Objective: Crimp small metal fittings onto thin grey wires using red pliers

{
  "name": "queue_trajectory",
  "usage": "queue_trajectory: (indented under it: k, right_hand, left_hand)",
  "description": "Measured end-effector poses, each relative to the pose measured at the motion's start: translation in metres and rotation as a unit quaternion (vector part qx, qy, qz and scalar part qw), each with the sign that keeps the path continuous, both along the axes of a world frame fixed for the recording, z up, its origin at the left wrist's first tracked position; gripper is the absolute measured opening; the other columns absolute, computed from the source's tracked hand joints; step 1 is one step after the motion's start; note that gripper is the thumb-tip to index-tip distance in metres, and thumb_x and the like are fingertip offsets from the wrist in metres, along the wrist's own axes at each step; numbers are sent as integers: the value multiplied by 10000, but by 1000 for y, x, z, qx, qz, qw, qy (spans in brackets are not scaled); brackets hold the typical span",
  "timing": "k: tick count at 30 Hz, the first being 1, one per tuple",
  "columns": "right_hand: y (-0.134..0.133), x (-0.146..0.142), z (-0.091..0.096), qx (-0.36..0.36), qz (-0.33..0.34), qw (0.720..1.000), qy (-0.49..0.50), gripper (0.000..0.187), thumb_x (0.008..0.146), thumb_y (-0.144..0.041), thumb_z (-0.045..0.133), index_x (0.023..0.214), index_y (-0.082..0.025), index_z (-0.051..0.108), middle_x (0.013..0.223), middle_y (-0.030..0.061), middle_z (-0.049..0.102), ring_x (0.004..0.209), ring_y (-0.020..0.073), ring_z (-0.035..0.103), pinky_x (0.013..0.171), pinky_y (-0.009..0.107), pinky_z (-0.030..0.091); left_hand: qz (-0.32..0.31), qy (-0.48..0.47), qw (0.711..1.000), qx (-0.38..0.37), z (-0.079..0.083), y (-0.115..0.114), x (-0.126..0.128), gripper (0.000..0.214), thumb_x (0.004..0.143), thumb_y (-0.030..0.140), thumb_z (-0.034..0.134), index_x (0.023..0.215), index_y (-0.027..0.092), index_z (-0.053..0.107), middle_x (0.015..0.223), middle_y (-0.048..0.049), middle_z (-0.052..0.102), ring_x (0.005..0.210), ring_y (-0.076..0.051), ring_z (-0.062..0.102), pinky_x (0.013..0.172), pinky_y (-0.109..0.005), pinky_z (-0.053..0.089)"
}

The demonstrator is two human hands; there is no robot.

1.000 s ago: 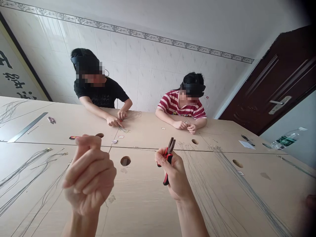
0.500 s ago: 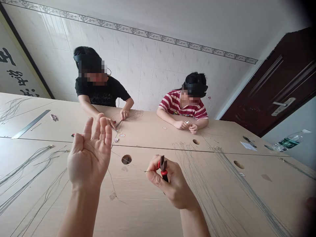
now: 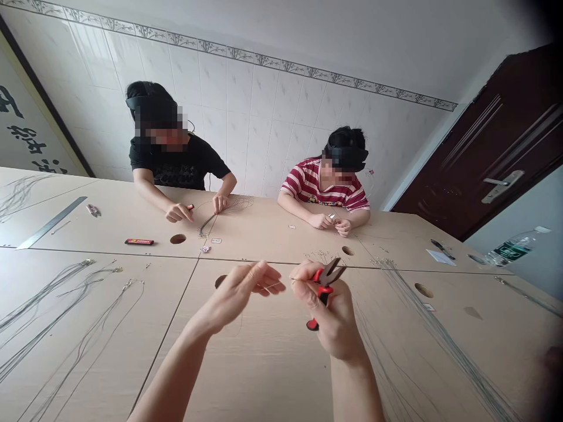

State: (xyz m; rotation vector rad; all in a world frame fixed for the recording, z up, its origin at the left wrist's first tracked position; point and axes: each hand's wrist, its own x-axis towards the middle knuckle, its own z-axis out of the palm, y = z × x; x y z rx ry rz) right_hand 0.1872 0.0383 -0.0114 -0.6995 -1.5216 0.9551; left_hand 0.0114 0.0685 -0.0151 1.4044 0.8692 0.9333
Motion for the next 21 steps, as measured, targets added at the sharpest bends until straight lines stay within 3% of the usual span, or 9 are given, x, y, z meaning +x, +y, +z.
queue_trajectory:
  k: [2, 6, 11, 14, 17, 21]
  right_hand:
    - [4, 5, -3, -5, -35, 999, 20, 184, 944, -335, 584, 806, -215, 576, 746, -13, 500, 732, 141, 465, 676, 300, 349]
    - [10, 14, -9, -8, -103, 993, 55, 196, 926, -356, 611, 800, -209, 585, 765, -2, 502, 779, 159, 478, 710, 315, 345]
    - [16, 18, -12, -33, -141, 984, 102, 210, 908, -380, 626, 799, -210, 570, 761, 2, 489, 786, 171, 476, 716, 321, 345]
    - [21, 15, -14, -42, -150, 980, 121, 223, 895, -391, 635, 788, -209, 564, 745, -5, 474, 762, 163, 461, 709, 314, 343]
    - [24, 10, -15, -50, -157, 978, 130, 245, 874, -401, 650, 761, -204, 558, 721, -13, 458, 730, 152, 441, 695, 305, 338]
    - [26, 2, -17, -71, -169, 976, 120, 260, 853, -418, 654, 753, -199, 555, 705, -16, 457, 691, 143, 410, 666, 296, 334]
  left_hand:
    - [-61, 22, 998, 1, 2, -6, 8, 508, 981, 530, 402, 878, 118, 681, 868, -132, 759, 834, -231, 701, 811, -344, 518]
    - [-106, 23, 994, -18, 7, -15, 17, 573, 978, 573, 354, 781, 123, 649, 781, -136, 752, 672, -188, 680, 652, -283, 498]
    - [-193, 28, 979, -53, 9, -20, 17, 603, 974, 586, 334, 715, 121, 619, 662, -115, 712, 422, -109, 556, 453, -222, 374]
    - [-285, -8, 954, -98, 8, -21, 15, 574, 966, 587, 351, 713, 137, 602, 568, -82, 679, 327, -86, 472, 371, -207, 306]
    - [-384, -61, 909, -150, 5, -23, 16, 577, 953, 601, 371, 695, 144, 611, 521, -83, 665, 313, -110, 491, 322, -215, 294]
    - [-404, -109, 896, -149, -1, -30, 17, 612, 853, 670, 525, 554, 149, 642, 421, -76, 613, 281, -128, 463, 298, -242, 321]
